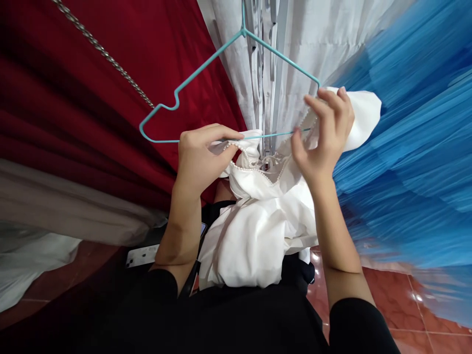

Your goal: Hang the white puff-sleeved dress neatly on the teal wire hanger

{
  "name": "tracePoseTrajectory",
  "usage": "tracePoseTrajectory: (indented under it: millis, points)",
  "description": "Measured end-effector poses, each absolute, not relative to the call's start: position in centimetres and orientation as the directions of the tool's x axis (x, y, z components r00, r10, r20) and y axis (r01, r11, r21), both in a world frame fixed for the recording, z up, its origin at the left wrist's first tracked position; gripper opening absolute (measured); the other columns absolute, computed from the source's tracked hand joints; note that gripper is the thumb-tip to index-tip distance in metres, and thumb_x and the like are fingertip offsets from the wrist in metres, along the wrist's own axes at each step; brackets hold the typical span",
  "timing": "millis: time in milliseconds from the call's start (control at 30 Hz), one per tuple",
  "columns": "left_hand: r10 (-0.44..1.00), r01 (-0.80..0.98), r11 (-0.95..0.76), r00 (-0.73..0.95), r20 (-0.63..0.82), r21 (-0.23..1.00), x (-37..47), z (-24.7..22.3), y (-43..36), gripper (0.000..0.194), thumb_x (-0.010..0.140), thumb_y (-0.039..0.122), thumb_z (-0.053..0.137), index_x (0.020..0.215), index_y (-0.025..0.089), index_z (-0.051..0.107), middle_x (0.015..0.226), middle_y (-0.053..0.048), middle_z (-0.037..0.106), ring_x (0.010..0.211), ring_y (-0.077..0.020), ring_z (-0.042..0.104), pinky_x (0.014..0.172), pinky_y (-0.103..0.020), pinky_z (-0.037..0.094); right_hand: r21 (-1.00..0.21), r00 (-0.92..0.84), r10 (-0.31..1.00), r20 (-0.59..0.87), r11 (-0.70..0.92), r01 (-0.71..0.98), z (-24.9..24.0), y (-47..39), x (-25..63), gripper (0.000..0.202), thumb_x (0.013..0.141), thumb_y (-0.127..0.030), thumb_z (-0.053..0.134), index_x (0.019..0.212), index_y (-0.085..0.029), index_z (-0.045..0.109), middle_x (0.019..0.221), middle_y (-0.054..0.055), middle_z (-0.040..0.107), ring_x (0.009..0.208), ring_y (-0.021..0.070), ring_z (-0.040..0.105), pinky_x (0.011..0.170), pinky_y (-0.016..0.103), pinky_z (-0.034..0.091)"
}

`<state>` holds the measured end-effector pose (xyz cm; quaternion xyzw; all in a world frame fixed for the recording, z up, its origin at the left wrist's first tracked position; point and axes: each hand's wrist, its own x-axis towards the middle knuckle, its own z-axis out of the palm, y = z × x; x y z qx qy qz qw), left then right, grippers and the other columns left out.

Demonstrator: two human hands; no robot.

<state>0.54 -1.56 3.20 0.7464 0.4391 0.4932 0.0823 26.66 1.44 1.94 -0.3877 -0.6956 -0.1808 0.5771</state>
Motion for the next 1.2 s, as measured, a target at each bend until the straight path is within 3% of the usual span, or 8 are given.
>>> tracePoseTrajectory:
  millis: [200,333,467,667,833,967,1067,1200]
  points:
    - [0.753,0.588,-0.601,0.187,0.631,0.542,-0.2,3.6,-0.7,0.023,0.092,0.009,0.076,0.098,0.028,0.087,0.100,0.001,0.084,0.090,-0.0202,0.078,0.078,-0.031,0.057,-0.217,0.056,0.276,0.960,0.598,0.771,3.3,5.1,30.3,0.036,0.083,-0.002,0.065,0.106,-0.028,0.075,0.099,0.007,0.078,0.095,0.0255,0.072,0.081,0.043,0.059]
    - [0.753,0.540,-0.625,0.225,0.619,0.564,-0.4,3.7,-0.2,0.023,0.091,0.009,0.074,0.098,0.026,0.088,0.100,0.000,0.084,0.087,-0.0197,0.077,0.077,-0.031,0.056,-0.257,0.136,0.242,0.961,0.594,0.762,4.8,5.9,31.9,0.027,0.084,-0.006,0.065,0.096,-0.026,0.078,0.090,0.006,0.077,0.077,0.0205,0.069,0.067,0.038,0.053]
    - [0.765,0.545,-0.615,0.236,0.599,0.570,-0.9,4.1,-0.1,0.026,0.090,0.009,0.074,0.096,0.031,0.088,0.097,0.003,0.083,0.081,-0.0190,0.075,0.068,-0.033,0.050,-0.423,0.297,0.314,0.902,0.499,0.756,5.6,6.9,34.6,0.020,0.081,-0.012,0.072,0.088,-0.030,0.078,0.087,0.002,0.080,0.064,0.0182,0.065,0.061,0.037,0.047]
    - [0.764,0.517,-0.621,0.227,0.604,0.590,-1.7,4.3,0.1,0.027,0.090,0.010,0.074,0.093,0.034,0.087,0.096,0.004,0.083,0.078,-0.0180,0.072,0.066,-0.034,0.050,-0.498,0.306,0.459,0.834,0.386,0.777,2.3,5.5,37.7,0.015,0.075,-0.015,0.075,0.082,-0.028,0.078,0.073,0.000,0.076,0.060,0.0174,0.063,0.061,0.036,0.044]
    - [0.764,0.462,-0.625,0.200,0.613,0.629,-0.5,3.7,0.7,0.026,0.087,0.007,0.073,0.094,0.027,0.088,0.095,0.001,0.084,0.084,-0.0185,0.076,0.070,-0.031,0.054,-0.142,-0.267,0.486,0.832,0.652,0.744,-0.2,0.3,33.9,0.017,0.088,-0.019,0.069,0.098,-0.029,0.078,0.083,0.000,0.078,0.072,0.0184,0.071,0.063,0.036,0.053]
    - [0.743,0.403,-0.659,0.219,0.633,0.635,0.2,3.5,0.9,0.023,0.088,0.006,0.072,0.094,0.020,0.088,0.094,-0.003,0.083,0.087,-0.0193,0.078,0.073,-0.028,0.057,0.019,-0.442,0.364,0.820,0.754,0.656,0.3,-0.9,29.5,0.013,0.097,-0.022,0.070,0.105,-0.029,0.076,0.115,0.002,0.082,0.109,0.0251,0.079,0.095,0.045,0.064]
    - [0.707,0.431,-0.689,0.222,0.671,0.583,0.1,2.8,1.1,0.024,0.091,0.005,0.070,0.099,0.021,0.088,0.097,-0.003,0.083,0.090,-0.0188,0.078,0.076,-0.028,0.058,-0.086,-0.384,0.421,0.822,0.758,0.647,0.8,0.5,27.2,0.015,0.102,-0.023,0.065,0.112,-0.030,0.074,0.123,0.002,0.081,0.124,0.0287,0.076,0.114,0.055,0.056]
    - [0.527,0.505,-0.778,0.201,0.826,0.374,-0.6,0.1,1.4,0.022,0.102,0.014,0.068,0.105,0.027,0.085,0.108,-0.002,0.082,0.105,-0.0220,0.078,0.100,-0.040,0.058,-0.237,-0.248,0.490,0.836,0.730,0.641,0.0,2.4,25.4,0.018,0.106,-0.023,0.057,0.110,-0.029,0.073,0.101,-0.001,0.082,0.093,0.0215,0.077,0.101,0.048,0.057]
